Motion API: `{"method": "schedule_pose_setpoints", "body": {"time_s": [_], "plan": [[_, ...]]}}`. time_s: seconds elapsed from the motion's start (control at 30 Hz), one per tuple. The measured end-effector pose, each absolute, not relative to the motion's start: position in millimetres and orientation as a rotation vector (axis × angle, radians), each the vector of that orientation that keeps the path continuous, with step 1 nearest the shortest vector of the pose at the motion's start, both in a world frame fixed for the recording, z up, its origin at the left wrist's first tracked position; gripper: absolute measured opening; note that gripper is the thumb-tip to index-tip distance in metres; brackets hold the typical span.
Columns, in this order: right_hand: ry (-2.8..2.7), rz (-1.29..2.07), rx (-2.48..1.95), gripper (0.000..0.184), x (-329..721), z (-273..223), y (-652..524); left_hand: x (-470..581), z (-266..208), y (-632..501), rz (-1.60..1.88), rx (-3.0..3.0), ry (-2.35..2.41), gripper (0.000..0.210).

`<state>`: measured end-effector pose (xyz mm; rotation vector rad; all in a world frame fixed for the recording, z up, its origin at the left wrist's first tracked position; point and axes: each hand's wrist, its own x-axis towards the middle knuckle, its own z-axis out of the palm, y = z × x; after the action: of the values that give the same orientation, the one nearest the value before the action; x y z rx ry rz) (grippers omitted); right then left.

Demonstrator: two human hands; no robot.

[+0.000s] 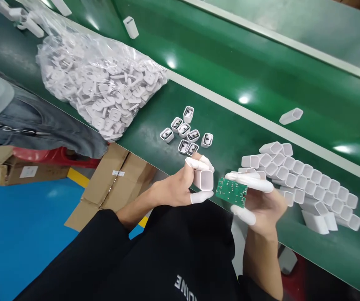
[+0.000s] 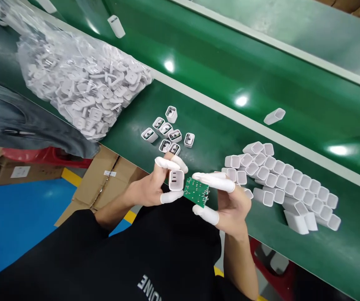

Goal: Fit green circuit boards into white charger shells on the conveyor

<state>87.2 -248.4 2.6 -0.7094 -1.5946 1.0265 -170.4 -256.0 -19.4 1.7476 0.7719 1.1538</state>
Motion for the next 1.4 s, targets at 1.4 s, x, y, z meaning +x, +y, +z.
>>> {"method": "schedule_pose_setpoints", "body": {"time_s": [1.4], "plan": [[-1.764, 0.877, -0.69, 0.07, 85, 10, -258, -169, -19, -245, 1.304, 1.832, 0.679, 0.075]]}}
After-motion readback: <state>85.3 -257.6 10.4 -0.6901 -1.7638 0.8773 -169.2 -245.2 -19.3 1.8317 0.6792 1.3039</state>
